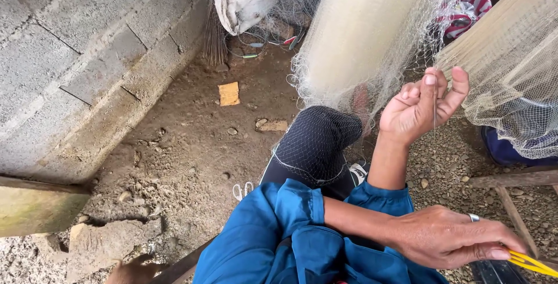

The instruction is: Repairing or weaving a large white fishing net using a yellow net needle tool.

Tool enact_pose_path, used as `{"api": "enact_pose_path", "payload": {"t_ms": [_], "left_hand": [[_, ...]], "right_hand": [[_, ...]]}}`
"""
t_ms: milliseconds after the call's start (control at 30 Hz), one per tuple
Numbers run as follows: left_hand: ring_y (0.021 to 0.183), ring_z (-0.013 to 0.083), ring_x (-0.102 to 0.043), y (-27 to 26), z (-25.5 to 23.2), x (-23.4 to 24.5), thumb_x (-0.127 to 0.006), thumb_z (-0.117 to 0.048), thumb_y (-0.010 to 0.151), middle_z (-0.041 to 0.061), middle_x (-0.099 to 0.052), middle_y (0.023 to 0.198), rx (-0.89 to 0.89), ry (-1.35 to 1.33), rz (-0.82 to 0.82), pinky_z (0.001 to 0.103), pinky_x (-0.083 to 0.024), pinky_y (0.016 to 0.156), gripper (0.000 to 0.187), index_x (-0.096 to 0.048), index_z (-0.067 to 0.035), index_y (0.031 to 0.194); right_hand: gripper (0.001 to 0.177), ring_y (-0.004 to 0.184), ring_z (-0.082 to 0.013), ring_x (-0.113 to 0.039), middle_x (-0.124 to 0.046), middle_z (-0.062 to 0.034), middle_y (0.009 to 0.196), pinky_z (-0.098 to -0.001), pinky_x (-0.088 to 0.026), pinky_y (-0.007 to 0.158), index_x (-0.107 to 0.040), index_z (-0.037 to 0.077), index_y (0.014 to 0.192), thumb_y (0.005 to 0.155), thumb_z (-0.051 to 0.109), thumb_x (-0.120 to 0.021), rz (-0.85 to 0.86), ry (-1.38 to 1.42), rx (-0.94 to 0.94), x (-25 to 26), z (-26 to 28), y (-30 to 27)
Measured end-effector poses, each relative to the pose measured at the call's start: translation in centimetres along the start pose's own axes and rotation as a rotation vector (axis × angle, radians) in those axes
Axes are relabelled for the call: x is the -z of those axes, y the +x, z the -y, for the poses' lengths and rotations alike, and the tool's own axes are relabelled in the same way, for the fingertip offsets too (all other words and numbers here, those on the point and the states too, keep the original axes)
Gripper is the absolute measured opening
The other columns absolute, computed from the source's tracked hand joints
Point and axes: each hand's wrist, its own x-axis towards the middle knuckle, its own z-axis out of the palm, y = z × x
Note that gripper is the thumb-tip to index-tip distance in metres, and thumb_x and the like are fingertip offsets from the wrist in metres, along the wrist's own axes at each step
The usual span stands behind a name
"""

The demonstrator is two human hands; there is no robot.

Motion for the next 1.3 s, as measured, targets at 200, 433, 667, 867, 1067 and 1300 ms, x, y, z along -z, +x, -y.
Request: {"api": "enact_pose_path", "payload": {"t_ms": [200, 433, 667, 867, 1067, 1300], "left_hand": [[0.067, 0.0098, -0.059, -0.2, 0.4, 0.2, -0.03, -0.034, 0.095, -0.006, -0.056, 0.085, 0.011, 0.022, 0.003, 0.022, -0.043, 0.058, 0.023, -0.032, -0.031, 0.119], [0.081, 0.012, -0.063, -1.5, -0.6, 3.0, -0.029, -0.032, 0.096, -0.008, -0.054, 0.107, -0.04, 0.093, -0.011, 0.023, -0.049, 0.065, 0.024, -0.033, -0.025, 0.119], [0.073, 0.0067, -0.049, -0.2, -2.1, 13.8, -0.054, -0.024, 0.078, 0.0, -0.056, 0.081, 0.131, 0.032, -0.815, 0.021, -0.042, 0.068, 0.02, -0.055, -0.009, 0.091], [0.061, 0.0045, -0.051, 2.1, 1.5, 16.1, -0.059, -0.015, 0.075, 0.002, -0.059, 0.071, 0.093, -0.266, -0.826, 0.017, -0.045, 0.058, 0.019, -0.057, -0.003, 0.09], [0.07, 0.0192, -0.053, 1.8, 1.4, 17.2, -0.057, -0.018, 0.075, 0.003, -0.055, 0.073, 0.203, 0.255, -0.86, 0.03, -0.043, 0.062, 0.011, -0.056, -0.011, 0.083], [0.061, 0.0289, -0.057, 0.6, -1.8, 17.8, -0.045, -0.015, 0.08, 0.002, -0.04, 0.075, 0.199, 1.008, -0.674, 0.04, -0.047, 0.054, 0.016, -0.043, -0.017, 0.095]], "right_hand": [[0.04, 0.052, -0.0048, -0.04, -0.047, -0.0052, 0.084, -0.0163, -0.041, 0.048, -0.041, 0.016, 0.121, 0.088, -0.006, -0.041, 0.359, 0.406, -0.343, 2.7, 0.6, 0.1], [0.034, 0.046, -0.0031, -0.03, -0.05, -0.001, 0.082, -0.0143, -0.031, 0.044, -0.043, 0.016, 0.107, 0.081, -0.006, -0.038, 0.532, 0.269, -0.319, 0.5, 1.8, -0.7], [0.033, 0.046, -0.0023, -0.032, -0.054, -0.006, 0.083, -0.0146, -0.033, 0.044, -0.043, 0.011, 0.11, 0.081, -0.003, -0.051, 0.266, -0.036, -0.184, 0.9, 1.4, -0.1], [0.033, 0.045, -0.0053, -0.036, -0.056, -0.0094, 0.078, -0.0158, -0.032, 0.042, -0.044, 0.007, 0.106, 0.076, -0.006, -0.054, 0.298, -0.047, -0.152, -0.1, 0.8, -0.6], [0.035, 0.038, -0.0044, -0.035, -0.054, -0.0141, 0.074, -0.0155, -0.03, 0.036, -0.042, 0.003, 0.103, 0.073, -0.008, -0.055, 0.214, -0.174, -0.071, 0.9, -1.4, -0.4], [0.038, 0.041, -0.0011, -0.04, -0.057, -0.0092, 0.079, -0.0117, -0.036, 0.039, -0.039, 0.006, 0.109, 0.074, -0.006, -0.05, 0.266, -0.069, -0.256, -0.6, -1.6, -1.0]]}}
